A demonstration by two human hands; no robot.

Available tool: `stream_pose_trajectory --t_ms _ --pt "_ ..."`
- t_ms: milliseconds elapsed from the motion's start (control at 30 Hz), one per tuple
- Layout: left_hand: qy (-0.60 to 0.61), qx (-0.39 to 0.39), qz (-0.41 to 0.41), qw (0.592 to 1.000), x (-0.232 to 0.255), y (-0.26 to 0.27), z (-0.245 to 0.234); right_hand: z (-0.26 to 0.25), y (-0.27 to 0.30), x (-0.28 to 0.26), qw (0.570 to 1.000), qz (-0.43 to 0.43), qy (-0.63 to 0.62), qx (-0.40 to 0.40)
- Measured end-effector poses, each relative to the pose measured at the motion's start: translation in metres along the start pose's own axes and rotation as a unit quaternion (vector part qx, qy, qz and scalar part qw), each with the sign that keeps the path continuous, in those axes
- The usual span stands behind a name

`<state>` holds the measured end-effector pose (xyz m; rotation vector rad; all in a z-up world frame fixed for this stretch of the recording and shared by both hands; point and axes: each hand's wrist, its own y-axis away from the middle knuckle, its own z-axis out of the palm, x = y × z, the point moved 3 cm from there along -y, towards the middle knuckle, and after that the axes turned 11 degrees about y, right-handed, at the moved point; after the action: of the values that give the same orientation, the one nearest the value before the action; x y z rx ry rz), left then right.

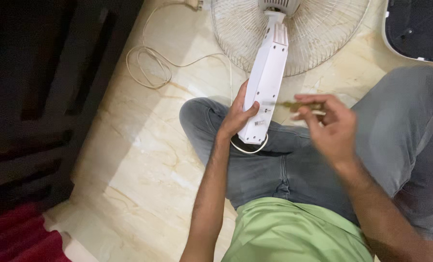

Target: The person sits on the floor and uses a screwdriver to remove screws from the back cover of an electric fan's control panel. They remove the cover, place it aside, and then proceed to unscrew and remove the internal switch assembly from the housing.

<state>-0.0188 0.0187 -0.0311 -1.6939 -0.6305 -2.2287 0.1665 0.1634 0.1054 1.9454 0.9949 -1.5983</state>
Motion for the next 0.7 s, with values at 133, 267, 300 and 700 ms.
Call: stream_pose_trajectory --t_ms 133,267,300,700 --pt "0.004 0.004 0.016 1.0 0.006 -0.002 0.003 -0.016 -0.026 0.02 0.998 -0.009 -0.037 0.052" --pt "0.032 0.001 0.009 0.999 0.01 0.0 0.006 -0.023 -0.067 0.03 0.997 -0.047 0.015 0.064" --pt "0.038 -0.003 0.014 0.999 0.011 0.0 0.007 -0.024 -0.076 0.031 0.996 -0.056 0.017 0.063" --pt "0.044 0.001 0.008 0.999 0.014 -0.001 0.009 -0.008 -0.12 0.014 0.985 -0.146 0.093 0.024"
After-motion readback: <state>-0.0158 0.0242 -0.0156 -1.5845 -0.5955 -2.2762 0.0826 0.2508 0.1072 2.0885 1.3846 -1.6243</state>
